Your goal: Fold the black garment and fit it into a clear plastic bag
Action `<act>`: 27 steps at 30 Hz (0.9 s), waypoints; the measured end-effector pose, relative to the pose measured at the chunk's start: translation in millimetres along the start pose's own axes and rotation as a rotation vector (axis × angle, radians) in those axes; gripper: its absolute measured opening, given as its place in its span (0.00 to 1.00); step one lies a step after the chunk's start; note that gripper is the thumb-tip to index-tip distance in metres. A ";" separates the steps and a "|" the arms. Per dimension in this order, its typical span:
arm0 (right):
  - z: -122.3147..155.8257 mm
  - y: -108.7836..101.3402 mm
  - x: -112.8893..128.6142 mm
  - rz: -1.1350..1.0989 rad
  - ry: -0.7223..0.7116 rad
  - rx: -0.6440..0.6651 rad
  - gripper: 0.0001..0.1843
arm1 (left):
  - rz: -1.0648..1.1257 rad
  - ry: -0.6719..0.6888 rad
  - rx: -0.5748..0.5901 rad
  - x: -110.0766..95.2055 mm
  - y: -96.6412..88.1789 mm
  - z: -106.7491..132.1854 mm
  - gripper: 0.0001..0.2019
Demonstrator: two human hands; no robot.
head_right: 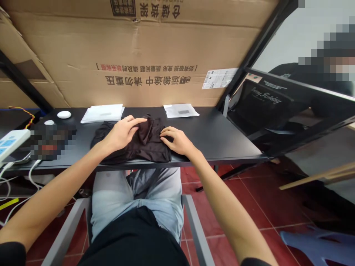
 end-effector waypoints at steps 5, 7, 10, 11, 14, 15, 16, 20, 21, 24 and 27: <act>2.4 1.1 -2.0 0.007 0.000 -0.026 0.10 | -0.115 -0.104 0.028 33.0 -14.3 39.0 0.24; 2.5 1.0 -1.6 0.010 0.002 -0.028 0.10 | -0.175 -0.151 0.030 41.1 -13.7 49.0 0.22; 1.8 0.7 0.1 0.016 0.003 -0.030 0.10 | -0.227 -0.143 0.003 40.5 -9.3 49.8 0.21; 1.5 0.7 0.6 0.020 0.004 -0.027 0.10 | -0.232 -0.118 0.003 37.5 -6.6 46.6 0.21; 0.8 0.8 1.6 0.033 0.003 -0.013 0.10 | -0.233 -0.046 0.036 27.3 3.1 32.6 0.18; 0.6 0.8 1.8 0.036 0.001 -0.007 0.10 | -0.231 -0.037 0.042 25.3 5.3 28.4 0.17; 0.5 0.9 1.9 0.040 -0.004 -0.002 0.10 | -0.223 -0.039 0.039 24.7 6.3 25.0 0.17; 0.3 1.7 2.6 0.066 -0.040 0.024 0.09 | -0.151 -0.155 -0.097 38.2 -9.5 25.3 0.18; 0.3 2.1 2.7 0.075 -0.045 0.031 0.09 | -0.144 -0.214 -0.151 45.7 -17.9 29.4 0.20; 0.2 2.8 2.6 0.094 -0.049 0.040 0.09 | -0.152 -0.414 -0.287 74.7 -44.9 50.9 0.30; -0.6 3.3 2.3 0.110 -0.054 0.061 0.09 | -0.160 -0.536 -0.300 104.5 -62.1 78.1 0.30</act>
Point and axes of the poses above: each hand's wrist, its own z-axis away from the middle knuckle, its own y-axis out of the palm, x = y × z, the point moved 4 cm from there along -z, towards the middle knuckle, and after that the axes turned 3 degrees about -x, right-handed, at the moved point
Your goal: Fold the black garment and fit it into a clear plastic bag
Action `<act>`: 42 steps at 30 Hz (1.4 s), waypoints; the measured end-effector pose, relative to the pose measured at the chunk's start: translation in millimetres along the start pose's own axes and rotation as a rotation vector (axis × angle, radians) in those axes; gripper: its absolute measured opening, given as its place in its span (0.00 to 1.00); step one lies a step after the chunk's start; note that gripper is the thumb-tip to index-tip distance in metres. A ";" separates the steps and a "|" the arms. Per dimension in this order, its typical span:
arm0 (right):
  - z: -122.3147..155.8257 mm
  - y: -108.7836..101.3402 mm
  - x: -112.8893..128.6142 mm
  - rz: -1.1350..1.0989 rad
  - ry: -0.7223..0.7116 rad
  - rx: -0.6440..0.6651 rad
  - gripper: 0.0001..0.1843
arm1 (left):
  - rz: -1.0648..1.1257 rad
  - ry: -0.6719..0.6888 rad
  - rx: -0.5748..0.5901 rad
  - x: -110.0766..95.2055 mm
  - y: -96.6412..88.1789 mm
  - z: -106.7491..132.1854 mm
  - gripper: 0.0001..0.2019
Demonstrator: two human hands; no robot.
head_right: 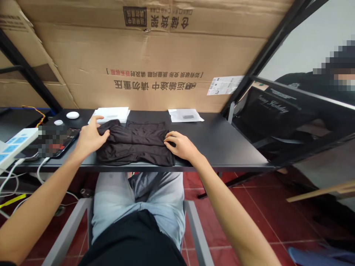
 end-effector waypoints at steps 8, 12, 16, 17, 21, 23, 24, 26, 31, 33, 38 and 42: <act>-19.0 -2.5 -16.8 0.017 0.079 -0.118 0.09 | -0.091 0.198 0.102 25.9 1.5 -2.5 0.23; -32.1 6.2 -30.6 0.058 0.171 -0.049 0.18 | -0.089 0.282 0.177 5.2 17.0 -16.2 0.15; -37.8 9.0 -33.5 0.059 0.217 -0.040 0.09 | -0.067 0.291 0.202 -1.2 24.3 -20.8 0.08; -38.1 7.3 -31.8 0.043 0.220 -0.061 0.07 | -0.037 0.299 0.190 -1.1 22.3 -19.8 0.07; -31.9 -9.0 -14.2 -0.136 0.207 -0.167 0.03 | 0.136 0.357 0.121 0.4 -0.9 -5.9 0.08; -22.5 -20.0 0.4 -0.267 0.198 -0.173 0.03 | 0.203 0.407 0.138 1.1 -14.7 7.0 0.07; -16.2 -25.3 8.7 -0.315 0.192 -0.156 0.03 | 0.220 0.439 0.161 1.7 -20.4 14.8 0.07; -1.2 -33.9 25.7 -0.333 0.166 -0.094 0.03 | 0.213 0.525 0.211 4.1 -27.7 32.3 0.05; 36.4 -36.0 51.6 -0.188 0.041 0.074 0.08 | 0.164 0.696 0.277 20.7 -23.1 71.9 0.07; 46.6 -32.9 52.7 -0.167 -0.008 0.094 0.09 | 0.142 0.724 0.290 28.9 -18.3 81.8 0.07; 53.2 -31.9 53.3 -0.147 -0.105 0.149 0.05 | 0.098 0.774 0.243 33.5 -18.3 91.5 0.06; 35.8 -30.5 68.4 -0.095 -0.077 0.116 0.11 | 0.060 0.765 0.142 4.0 -18.0 90.5 0.21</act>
Point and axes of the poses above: each hand's wrist, its own z-axis away from the middle knuckle, its own y-axis out of the palm, x = y × z, the point moved 4 cm from there along -z, towards the middle knuckle, and after that the axes turned 3 degrees about -x, right-handed, at the moved point
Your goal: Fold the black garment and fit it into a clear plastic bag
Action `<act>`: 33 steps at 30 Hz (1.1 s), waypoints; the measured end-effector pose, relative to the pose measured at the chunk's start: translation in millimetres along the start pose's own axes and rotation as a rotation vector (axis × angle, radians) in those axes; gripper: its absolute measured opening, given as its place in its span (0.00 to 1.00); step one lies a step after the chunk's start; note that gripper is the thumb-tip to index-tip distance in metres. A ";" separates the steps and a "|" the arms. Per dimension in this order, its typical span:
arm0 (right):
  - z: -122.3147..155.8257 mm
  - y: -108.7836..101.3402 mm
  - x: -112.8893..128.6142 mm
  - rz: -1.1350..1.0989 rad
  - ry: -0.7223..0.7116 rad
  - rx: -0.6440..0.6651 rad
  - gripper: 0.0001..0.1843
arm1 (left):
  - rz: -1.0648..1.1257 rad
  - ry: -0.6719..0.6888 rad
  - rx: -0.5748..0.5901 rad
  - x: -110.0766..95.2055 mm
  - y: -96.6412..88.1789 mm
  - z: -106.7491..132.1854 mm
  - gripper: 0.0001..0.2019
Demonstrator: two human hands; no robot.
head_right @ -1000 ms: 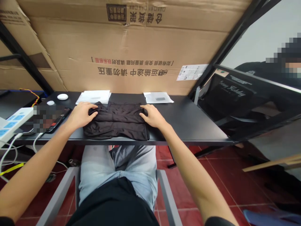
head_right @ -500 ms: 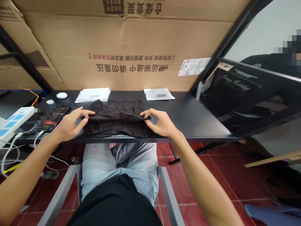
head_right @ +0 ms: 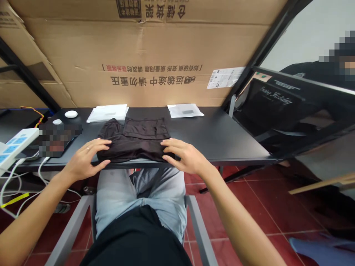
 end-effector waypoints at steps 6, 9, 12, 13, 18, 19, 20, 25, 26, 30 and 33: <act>-31.3 45.8 26.4 0.059 -0.012 0.173 0.38 | -0.096 0.058 0.278 -37.4 31.4 -26.6 0.42; -29.1 63.4 27.8 0.087 -0.041 0.275 0.39 | -0.102 0.067 0.361 -38.2 37.4 -19.2 0.40; -23.2 60.2 24.2 0.061 -0.061 0.290 0.34 | -0.068 0.070 0.384 -35.4 31.0 -12.8 0.37; -22.4 55.0 22.2 0.024 -0.074 0.275 0.31 | -0.050 0.066 0.382 -34.6 26.9 -13.5 0.35; -35.4 16.8 -10.7 -0.067 -0.030 0.027 0.15 | 0.002 -0.035 0.247 -23.3 3.8 -48.9 0.22; -40.7 10.5 -22.2 -0.020 0.001 -0.022 0.14 | -0.017 -0.058 0.213 -18.6 1.9 -61.2 0.21; -46.6 6.2 -33.8 0.040 0.019 -0.043 0.14 | -0.046 -0.074 0.191 -13.5 1.9 -74.1 0.21; -73.8 9.0 -71.5 0.222 -0.118 0.167 0.20 | -0.161 -0.003 0.355 7.1 28.3 -126.7 0.19; -76.8 11.1 -74.1 0.238 -0.158 0.219 0.18 | -0.171 0.007 0.402 9.6 34.9 -132.1 0.17; -86.5 12.9 -83.3 0.299 -0.175 0.325 0.16 | -0.239 -0.076 0.483 18.9 49.8 -143.7 0.13; -101.7 7.5 -102.9 0.340 0.034 0.212 0.16 | -0.250 -0.222 0.397 28.5 47.9 -157.9 0.14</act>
Point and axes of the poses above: each hand's wrist, its own z-axis away from the middle knuckle, its own y-axis out of the palm, x = y × z, the point moved 4 cm from there along -z, towards the middle knuckle, and after that the axes turned 3 degrees about -x, right-handed, at the moved point
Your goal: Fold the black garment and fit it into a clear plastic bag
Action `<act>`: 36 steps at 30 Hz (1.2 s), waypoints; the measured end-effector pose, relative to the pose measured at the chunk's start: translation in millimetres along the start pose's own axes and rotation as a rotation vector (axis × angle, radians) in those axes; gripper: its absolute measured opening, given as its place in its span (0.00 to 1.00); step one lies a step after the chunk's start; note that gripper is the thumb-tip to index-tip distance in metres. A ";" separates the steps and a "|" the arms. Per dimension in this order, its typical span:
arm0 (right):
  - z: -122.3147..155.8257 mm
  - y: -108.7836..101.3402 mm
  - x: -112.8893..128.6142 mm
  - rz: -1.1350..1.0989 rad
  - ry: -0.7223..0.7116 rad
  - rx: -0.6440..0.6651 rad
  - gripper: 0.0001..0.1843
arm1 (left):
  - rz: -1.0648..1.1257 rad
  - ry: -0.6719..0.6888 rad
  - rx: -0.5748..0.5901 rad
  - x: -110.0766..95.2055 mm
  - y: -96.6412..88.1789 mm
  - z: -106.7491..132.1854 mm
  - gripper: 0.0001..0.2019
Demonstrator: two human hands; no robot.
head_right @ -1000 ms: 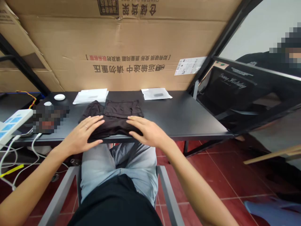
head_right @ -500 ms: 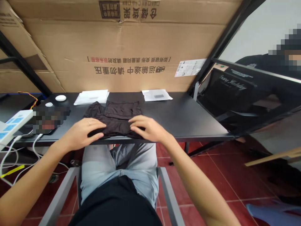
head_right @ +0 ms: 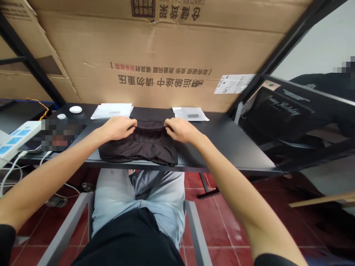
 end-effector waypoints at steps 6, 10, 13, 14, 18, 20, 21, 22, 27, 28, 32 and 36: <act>-32.9 4.3 -35.4 0.020 0.504 -0.311 0.26 | 0.083 -0.399 -0.290 13.9 -22.5 -34.9 0.20; -35.2 21.9 -13.4 -0.003 0.368 -0.285 0.29 | 0.136 -0.179 -0.280 -5.9 -9.9 -35.1 0.25; -29.2 42.2 10.9 -0.055 0.237 -0.079 0.37 | 0.109 -0.049 -0.142 -19.2 15.5 -25.0 0.31; -26.4 48.4 15.4 -0.062 0.257 -0.008 0.41 | 0.088 -0.073 -0.086 -19.9 24.9 -21.8 0.35; -16.6 64.0 18.0 -0.083 0.420 0.179 0.51 | 0.066 -0.236 0.113 -13.5 53.9 -14.5 0.46; -13.9 65.8 15.3 -0.098 0.436 0.200 0.52 | 0.092 -0.260 0.134 -10.6 59.4 -13.9 0.48; -12.9 65.4 13.3 -0.109 0.431 0.197 0.52 | 0.104 -0.263 0.131 -9.5 60.2 -13.9 0.48; -12.2 64.1 10.6 -0.121 0.420 0.186 0.51 | 0.112 -0.263 0.124 -8.7 60.2 -13.8 0.48; -7.9 41.5 -21.3 -0.094 0.343 -0.040 0.40 | 0.104 -0.226 0.053 -11.4 50.8 -8.1 0.47; -5.4 35.6 -32.6 -0.041 0.358 -0.093 0.37 | 0.102 -0.216 0.031 -14.0 47.7 -5.0 0.46; 12.2 24.9 -85.8 0.228 0.546 -0.059 0.40 | 0.115 -0.156 0.020 -33.9 38.9 15.1 0.44; 30.7 24.7 -128.1 0.295 0.711 0.092 0.40 | 0.167 -0.105 0.060 -62.8 37.8 37.7 0.43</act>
Point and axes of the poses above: each hand's wrist, its own z-axis away from the middle knuckle, its own y-axis out of the palm, x = y × z, the point moved 4 cm from there along -z, towards the middle knuckle, and after that the axes turned 3 degrees about -x, right-handed, at the moved point
